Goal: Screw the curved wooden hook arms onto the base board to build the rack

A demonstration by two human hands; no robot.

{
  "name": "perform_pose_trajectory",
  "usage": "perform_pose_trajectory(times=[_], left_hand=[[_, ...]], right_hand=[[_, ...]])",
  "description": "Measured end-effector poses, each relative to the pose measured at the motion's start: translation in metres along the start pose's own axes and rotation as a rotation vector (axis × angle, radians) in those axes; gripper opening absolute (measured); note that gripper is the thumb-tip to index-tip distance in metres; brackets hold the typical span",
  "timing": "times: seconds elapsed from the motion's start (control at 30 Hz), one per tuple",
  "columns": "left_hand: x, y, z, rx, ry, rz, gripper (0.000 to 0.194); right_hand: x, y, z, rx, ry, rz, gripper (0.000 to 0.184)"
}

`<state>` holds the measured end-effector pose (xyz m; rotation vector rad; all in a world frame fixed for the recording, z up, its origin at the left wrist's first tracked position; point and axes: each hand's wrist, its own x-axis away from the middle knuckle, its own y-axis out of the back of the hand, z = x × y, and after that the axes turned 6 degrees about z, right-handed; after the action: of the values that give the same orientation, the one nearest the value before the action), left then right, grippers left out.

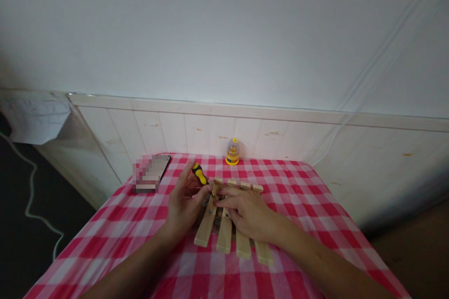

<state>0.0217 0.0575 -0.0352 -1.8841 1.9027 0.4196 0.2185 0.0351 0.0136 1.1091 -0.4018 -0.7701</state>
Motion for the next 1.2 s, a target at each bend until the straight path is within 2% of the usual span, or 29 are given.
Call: perform_pose_trajectory(times=[0.3,0.47,0.6,0.7,0.9,1.0,1.2], left_hand=[[0.002,0.003,0.007,-0.093,-0.039,0.022,0.061],[0.002,0.0,0.009,-0.191,-0.191,0.016,0.056],[0.001,0.001,0.012,-0.234,-0.294,0.015,0.061],[0.001,0.003,0.013,-0.251,-0.291,0.006,0.064],[0.004,0.003,0.013,-0.297,-0.28,0.013,0.056],[0.005,0.004,0.013,-0.299,-0.272,0.056,0.056],[0.007,0.008,0.007,-0.201,-0.138,0.17,0.053]], right_hand=[[-0.001,0.004,0.004,0.01,-0.007,0.026,0.047],[-0.001,0.005,0.004,-0.01,0.007,0.034,0.047],[-0.001,0.004,0.003,0.002,0.021,0.033,0.046],[-0.001,0.001,0.0,-0.003,0.036,0.008,0.049],[-0.001,0.0,0.0,0.011,0.026,0.01,0.047],[-0.001,0.001,0.001,0.01,0.018,0.011,0.041],[-0.002,-0.001,-0.001,-0.011,0.043,-0.012,0.041]])
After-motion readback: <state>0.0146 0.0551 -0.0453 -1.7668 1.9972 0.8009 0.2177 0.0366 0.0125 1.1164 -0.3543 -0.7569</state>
